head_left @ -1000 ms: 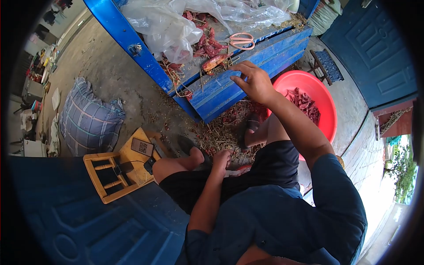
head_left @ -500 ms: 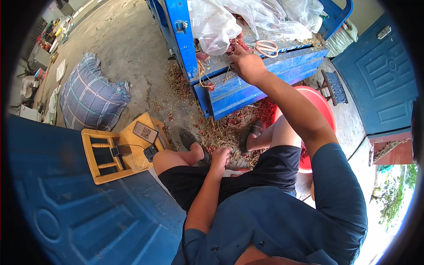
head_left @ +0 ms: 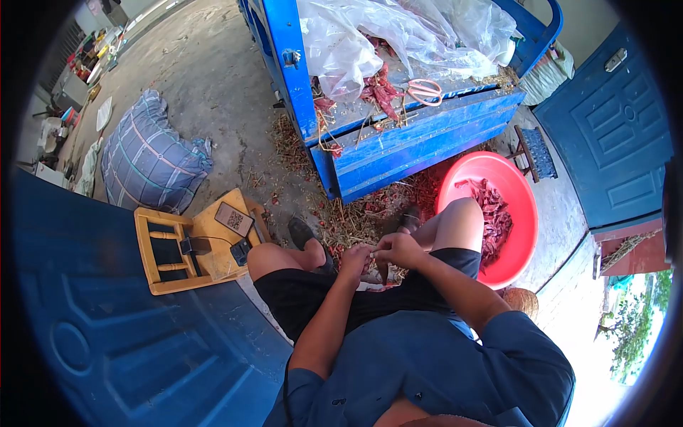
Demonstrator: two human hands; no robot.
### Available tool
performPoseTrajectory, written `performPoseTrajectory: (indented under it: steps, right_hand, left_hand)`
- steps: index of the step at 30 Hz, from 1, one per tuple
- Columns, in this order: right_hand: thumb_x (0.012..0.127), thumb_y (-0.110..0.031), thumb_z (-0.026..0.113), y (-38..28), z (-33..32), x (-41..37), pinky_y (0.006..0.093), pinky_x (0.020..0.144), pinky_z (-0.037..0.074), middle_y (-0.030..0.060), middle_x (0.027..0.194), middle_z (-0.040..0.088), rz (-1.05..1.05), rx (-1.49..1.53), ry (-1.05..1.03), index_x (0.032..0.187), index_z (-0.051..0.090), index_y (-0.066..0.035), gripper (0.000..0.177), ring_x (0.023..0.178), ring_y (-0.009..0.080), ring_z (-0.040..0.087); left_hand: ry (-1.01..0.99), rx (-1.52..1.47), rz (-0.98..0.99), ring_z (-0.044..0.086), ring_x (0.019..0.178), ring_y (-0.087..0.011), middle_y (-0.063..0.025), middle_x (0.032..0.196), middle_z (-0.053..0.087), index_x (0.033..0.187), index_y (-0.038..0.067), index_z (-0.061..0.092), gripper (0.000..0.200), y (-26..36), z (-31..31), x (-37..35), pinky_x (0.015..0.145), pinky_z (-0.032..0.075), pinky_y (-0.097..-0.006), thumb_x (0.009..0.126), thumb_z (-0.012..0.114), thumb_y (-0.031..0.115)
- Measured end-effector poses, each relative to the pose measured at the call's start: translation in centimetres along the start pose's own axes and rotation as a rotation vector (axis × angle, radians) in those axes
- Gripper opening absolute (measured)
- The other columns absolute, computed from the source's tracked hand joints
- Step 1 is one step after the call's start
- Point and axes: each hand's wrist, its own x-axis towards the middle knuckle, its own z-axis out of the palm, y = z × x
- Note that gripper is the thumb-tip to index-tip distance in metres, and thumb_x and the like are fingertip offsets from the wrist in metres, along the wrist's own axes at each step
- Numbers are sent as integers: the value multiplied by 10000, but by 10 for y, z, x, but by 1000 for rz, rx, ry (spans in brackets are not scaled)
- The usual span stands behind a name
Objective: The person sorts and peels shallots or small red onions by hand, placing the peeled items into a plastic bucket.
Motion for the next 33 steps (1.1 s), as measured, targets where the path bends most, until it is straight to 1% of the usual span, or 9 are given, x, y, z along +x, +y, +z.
performPoseTrajectory:
  steps: [3, 5, 16, 18, 21, 24, 26, 29, 33]
  right_hand:
    - [871, -160, 736, -8, 17, -1, 294, 696, 527, 12, 818, 710, -88, 10, -105, 929, 715, -33, 141, 741, 104, 645]
    - [879, -127, 724, -4, 19, 7, 293, 744, 526, 12, 860, 708, -126, 346, -373, 951, 715, -21, 129, 796, 94, 639]
    - [913, -59, 672, -12, 8, 23, 277, 861, 499, 35, 992, 696, -157, 752, -595, 1023, 701, -4, 126, 929, 96, 625]
    - [915, -50, 667, -11, 11, 25, 276, 869, 499, 36, 1007, 694, -144, 830, -586, 1024, 703, -6, 123, 935, 99, 626]
    - [909, -25, 665, -8, 25, 30, 277, 850, 508, 40, 977, 690, -189, 866, -449, 1018, 699, 0, 117, 926, 116, 636]
    - [894, 0, 673, -13, 33, 31, 278, 816, 513, 47, 940, 678, -385, 789, -231, 992, 688, -1, 99, 918, 119, 640]
    - [855, 24, 690, -26, 26, 24, 308, 790, 519, 75, 913, 660, -577, 464, -103, 966, 672, -10, 117, 898, 170, 658]
    - [817, 16, 697, -29, 25, 18, 351, 791, 521, 111, 931, 657, -691, 306, 22, 936, 656, -25, 132, 892, 262, 665]
    - [811, -46, 690, -27, 34, 14, 394, 789, 521, 138, 947, 658, -649, 167, 100, 913, 646, -32, 111, 892, 347, 646]
  left_hand:
    - [32, 62, 52, 520, 551, -94, 11, 670, 539, 918, 33, 647, 173, -9, -7, 6, 450, 382, -244, 944, 512, 139]
    - [45, 57, 116, 633, 716, -160, -60, 807, 635, 914, 30, 641, 181, -4, -4, -1, 589, 514, -289, 957, 497, 131]
    - [7, -16, 92, 615, 633, -160, -66, 784, 629, 958, 22, 633, 194, 10, -32, 1, 507, 488, -290, 955, 529, 185]
    - [-56, 48, 48, 609, 613, -161, -64, 770, 630, 963, 24, 640, 191, 33, -24, -2, 501, 485, -292, 947, 527, 178]
    - [142, 222, 101, 597, 582, -158, -62, 738, 628, 930, 43, 670, 192, 55, -15, 9, 492, 478, -297, 910, 505, 140]
    - [97, 262, 37, 619, 645, -160, -58, 784, 641, 917, 39, 674, 188, 76, -11, 0, 525, 488, -289, 910, 516, 141]
    - [88, 146, 44, 628, 681, -157, -54, 807, 644, 923, 41, 674, 184, 65, -10, 5, 545, 492, -282, 911, 524, 147]
    - [103, 35, 32, 639, 737, -150, -46, 843, 649, 936, 44, 676, 182, 50, -11, 3, 575, 497, -270, 917, 537, 161]
    - [150, 7, 103, 640, 758, -141, -46, 855, 651, 948, 53, 682, 189, 22, -31, 24, 588, 494, -265, 928, 537, 173]
